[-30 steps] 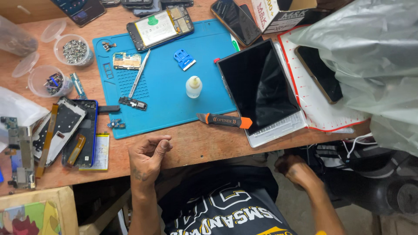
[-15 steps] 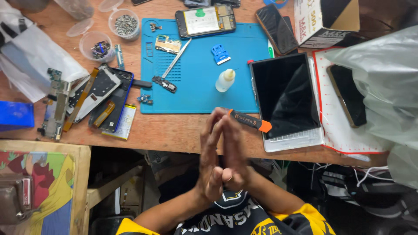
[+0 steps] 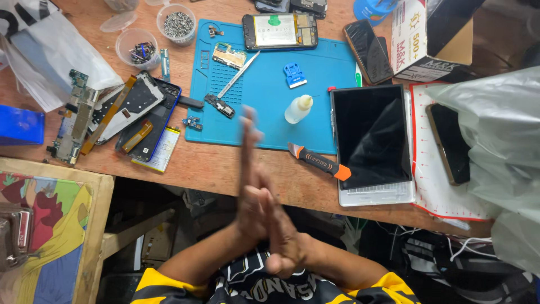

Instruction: The person uses a precision knife to carefully scrape adhesive residue from the edges of a white tablet frame. They repeatedly apply a liquid from a squeeze bottle to soften the residue and continue scraping along the perimeter. The person then sets the frame aside and briefly handles a separate tablet screen.

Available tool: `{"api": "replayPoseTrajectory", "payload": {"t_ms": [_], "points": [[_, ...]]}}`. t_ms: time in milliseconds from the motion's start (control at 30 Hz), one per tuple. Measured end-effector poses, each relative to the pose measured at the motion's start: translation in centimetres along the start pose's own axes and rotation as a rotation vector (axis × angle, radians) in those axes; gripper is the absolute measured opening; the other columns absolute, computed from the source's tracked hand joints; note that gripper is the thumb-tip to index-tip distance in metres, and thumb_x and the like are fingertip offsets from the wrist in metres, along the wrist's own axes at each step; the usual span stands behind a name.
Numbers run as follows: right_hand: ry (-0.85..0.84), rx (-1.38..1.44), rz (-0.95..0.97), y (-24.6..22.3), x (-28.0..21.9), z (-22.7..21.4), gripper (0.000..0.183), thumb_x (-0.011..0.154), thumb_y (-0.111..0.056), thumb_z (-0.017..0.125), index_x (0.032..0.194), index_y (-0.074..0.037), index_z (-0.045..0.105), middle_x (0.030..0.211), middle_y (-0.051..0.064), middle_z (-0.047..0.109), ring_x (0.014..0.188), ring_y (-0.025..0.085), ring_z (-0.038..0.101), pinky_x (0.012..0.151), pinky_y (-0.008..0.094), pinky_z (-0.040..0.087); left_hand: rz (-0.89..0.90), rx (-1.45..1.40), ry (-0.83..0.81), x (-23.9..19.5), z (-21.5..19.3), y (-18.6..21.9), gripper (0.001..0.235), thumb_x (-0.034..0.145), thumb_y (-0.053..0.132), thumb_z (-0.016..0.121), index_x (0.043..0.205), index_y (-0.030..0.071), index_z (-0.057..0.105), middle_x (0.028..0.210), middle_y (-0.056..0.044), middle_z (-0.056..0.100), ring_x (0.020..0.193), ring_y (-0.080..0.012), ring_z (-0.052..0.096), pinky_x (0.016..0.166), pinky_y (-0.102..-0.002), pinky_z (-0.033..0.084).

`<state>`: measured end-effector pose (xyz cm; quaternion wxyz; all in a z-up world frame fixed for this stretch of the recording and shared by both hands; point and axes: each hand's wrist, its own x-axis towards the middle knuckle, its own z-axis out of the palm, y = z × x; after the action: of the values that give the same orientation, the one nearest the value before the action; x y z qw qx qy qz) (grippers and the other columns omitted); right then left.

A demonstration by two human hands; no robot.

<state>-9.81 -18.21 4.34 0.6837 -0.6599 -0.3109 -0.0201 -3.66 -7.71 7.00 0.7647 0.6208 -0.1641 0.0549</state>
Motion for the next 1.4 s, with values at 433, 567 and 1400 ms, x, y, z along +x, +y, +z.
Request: {"api": "replayPoseTrajectory", "payload": {"t_ms": [433, 567, 1400], "points": [[0.246, -0.281, 0.039, -1.2, 2.7, -5.1, 0.060, 0.114, -0.053, 0.039, 0.141, -0.002, 0.057, 0.134, 0.021, 0.066, 0.125, 0.032, 0.069, 0.109, 0.044, 0.055, -0.100, 0.001, -0.271, -3.0, -1.8, 3.7, 0.018, 0.103, 0.016, 0.066, 0.110, 0.002, 0.074, 0.104, -0.012, 0.078, 0.096, -0.0254, 0.076, 0.095, -0.037, 0.059], [0.309, -0.373, 0.048, -1.6, 0.5, -5.7, 0.045, 0.109, -0.039, 0.058, 0.125, 0.002, 0.064, 0.126, 0.021, 0.067, 0.120, 0.030, 0.069, 0.106, 0.042, 0.056, 0.137, -0.017, -0.232, -0.6, -3.8, 7.2, 0.013, 0.101, 0.012, 0.065, 0.098, 0.002, 0.072, 0.094, -0.009, 0.076, 0.086, -0.0215, 0.075, 0.088, -0.036, 0.058], [0.502, -0.593, 0.194, -1.8, -1.2, -9.2, 0.024, 0.096, -0.006, 0.073, 0.118, -0.001, 0.069, 0.121, 0.013, 0.068, 0.114, 0.021, 0.068, 0.099, 0.033, 0.057, 0.194, -0.133, -0.252, -0.8, -5.1, 11.5, 0.016, 0.096, 0.012, 0.063, 0.101, -0.002, 0.067, 0.101, -0.012, 0.073, 0.093, -0.0210, 0.071, 0.086, -0.032, 0.057]]}}
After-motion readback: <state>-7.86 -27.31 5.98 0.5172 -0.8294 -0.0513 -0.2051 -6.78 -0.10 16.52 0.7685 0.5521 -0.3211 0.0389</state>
